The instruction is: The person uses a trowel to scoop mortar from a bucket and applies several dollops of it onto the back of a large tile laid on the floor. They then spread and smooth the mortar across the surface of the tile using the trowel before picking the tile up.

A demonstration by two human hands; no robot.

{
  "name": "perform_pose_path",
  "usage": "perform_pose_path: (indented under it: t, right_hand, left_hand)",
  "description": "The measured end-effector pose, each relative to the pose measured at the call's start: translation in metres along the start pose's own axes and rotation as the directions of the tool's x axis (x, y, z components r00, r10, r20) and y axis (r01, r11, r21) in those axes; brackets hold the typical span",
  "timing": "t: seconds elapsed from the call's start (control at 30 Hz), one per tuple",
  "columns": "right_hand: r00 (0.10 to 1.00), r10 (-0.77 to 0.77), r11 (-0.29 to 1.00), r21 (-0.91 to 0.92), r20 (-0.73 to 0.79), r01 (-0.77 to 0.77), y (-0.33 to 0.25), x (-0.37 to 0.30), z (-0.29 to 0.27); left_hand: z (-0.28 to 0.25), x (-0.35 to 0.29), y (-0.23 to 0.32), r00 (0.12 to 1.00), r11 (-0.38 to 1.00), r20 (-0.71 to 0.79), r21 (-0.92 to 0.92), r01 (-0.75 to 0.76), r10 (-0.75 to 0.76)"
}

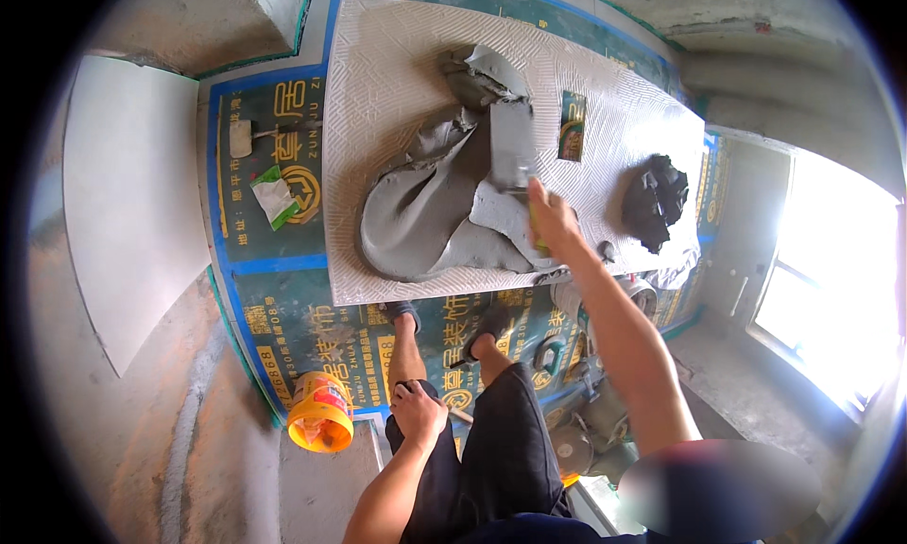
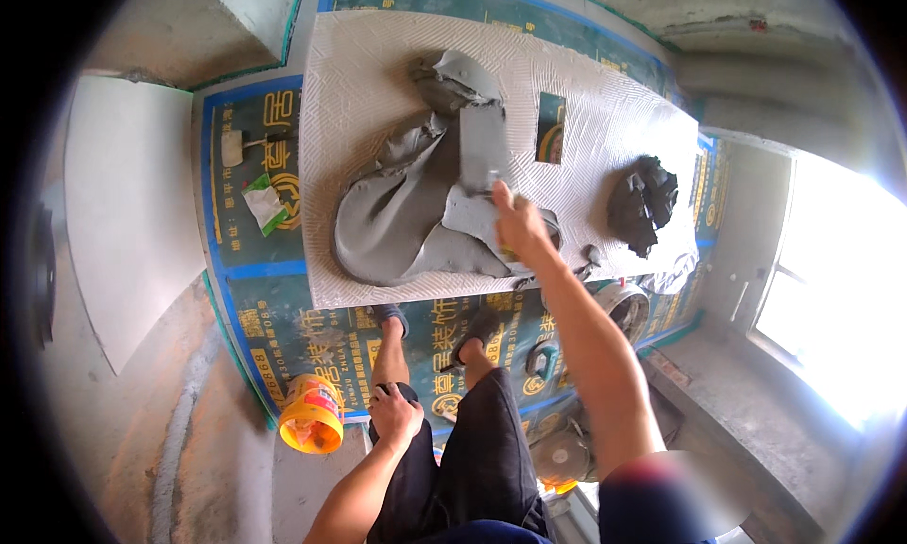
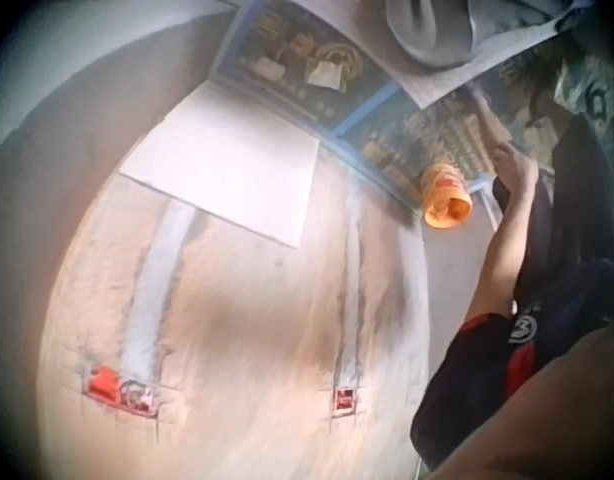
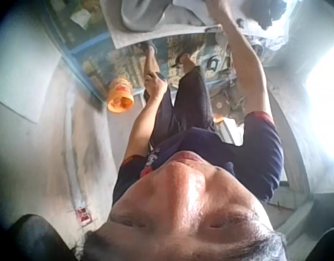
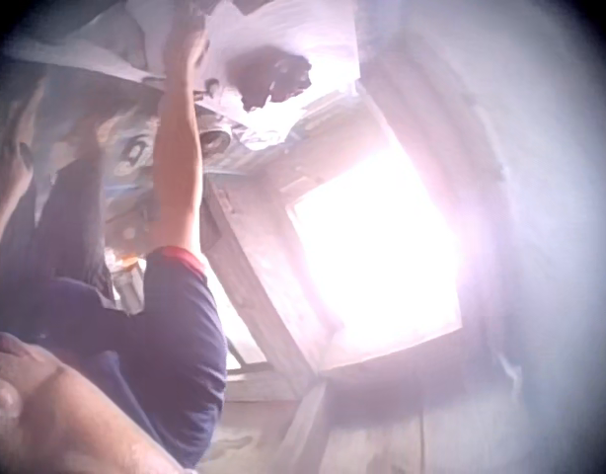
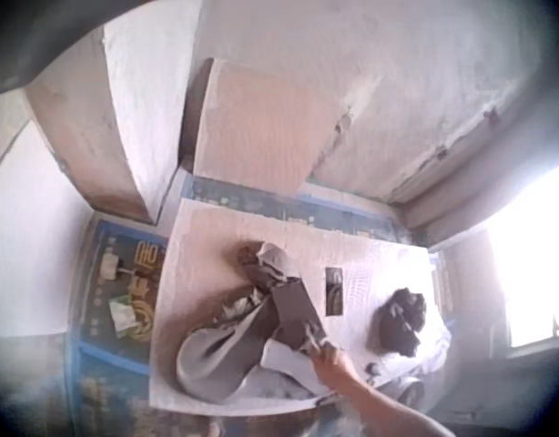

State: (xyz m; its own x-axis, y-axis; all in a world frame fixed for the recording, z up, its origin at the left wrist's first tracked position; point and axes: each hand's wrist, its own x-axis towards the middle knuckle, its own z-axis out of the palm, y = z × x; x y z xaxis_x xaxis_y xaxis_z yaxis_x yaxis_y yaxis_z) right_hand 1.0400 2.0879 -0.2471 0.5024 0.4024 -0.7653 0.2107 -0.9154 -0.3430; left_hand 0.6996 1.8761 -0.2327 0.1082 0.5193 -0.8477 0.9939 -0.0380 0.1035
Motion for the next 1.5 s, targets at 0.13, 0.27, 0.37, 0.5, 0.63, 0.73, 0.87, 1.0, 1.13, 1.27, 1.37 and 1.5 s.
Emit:
perform_pose_path:
  t: [0.13,0.27,0.37,0.5,0.63,0.73,0.87,1.0,1.13,1.27,1.37,1.5]
  right_hand:
    - [0.92,-0.001,0.883,0.433,0.391,-0.183,-0.018,-0.029,0.056]
    - [0.883,-0.291,0.761,-0.47,0.368,0.447,0.021,-0.047,0.058]
    - [0.895,-0.121,0.351,-0.825,0.43,0.443,-0.011,-0.042,0.015]
    - [0.792,-0.501,0.077,-0.894,0.348,0.441,-0.042,0.047,-0.065]
    - [0.79,-0.566,0.131,-0.92,0.237,0.37,-0.085,0.082,-0.084]
    - [0.828,-0.54,0.507,-0.728,0.149,0.461,-0.062,0.107,-0.078]
    - [0.848,0.045,0.928,-0.337,0.528,0.16,-0.047,0.033,-0.041]
    - [0.791,-0.299,0.179,-0.783,0.534,0.596,-0.033,0.072,-0.114]
    - [0.79,-0.554,0.224,-0.867,0.262,0.445,-0.056,0.118,-0.165]
    - [0.965,-0.001,0.977,-0.206,0.263,0.057,-0.075,0.105,-0.136]
    - [0.77,0.029,0.778,0.469,0.637,-0.418,-0.097,0.098,-0.099]
    - [0.768,0.047,0.89,0.323,0.639,-0.323,-0.106,0.08,-0.028]
  left_hand:
    - [-0.005,-0.002,0.007,1.0,1.0,-0.031,-0.017,-0.003,0.002]
    - [-0.012,0.007,0.016,0.997,0.995,0.065,-0.089,0.048,-0.042]
    - [-0.008,0.01,0.008,0.995,0.988,0.042,-0.118,0.097,-0.093]
    - [-0.021,0.016,0.03,0.988,0.981,0.039,-0.12,0.153,-0.149]
    - [-0.015,0.015,0.048,0.979,0.973,0.039,-0.11,0.202,-0.199]
    - [-0.023,0.02,0.069,0.976,0.966,0.032,-0.137,0.219,-0.216]
    - [-0.02,0.012,0.061,0.94,0.925,0.035,-0.168,0.341,-0.34]
    - [-0.008,0.013,0.069,0.895,0.854,0.103,-0.271,0.444,-0.433]
    - [0.008,0.011,0.074,0.859,0.776,0.2,-0.37,0.511,-0.471]
    - [0.029,0.009,0.083,0.847,0.78,0.159,-0.335,0.529,-0.506]
    - [0.043,0.008,0.092,0.856,0.807,0.123,-0.291,0.514,-0.502]
    - [0.037,0.013,0.101,0.858,0.803,0.104,-0.311,0.508,-0.502]
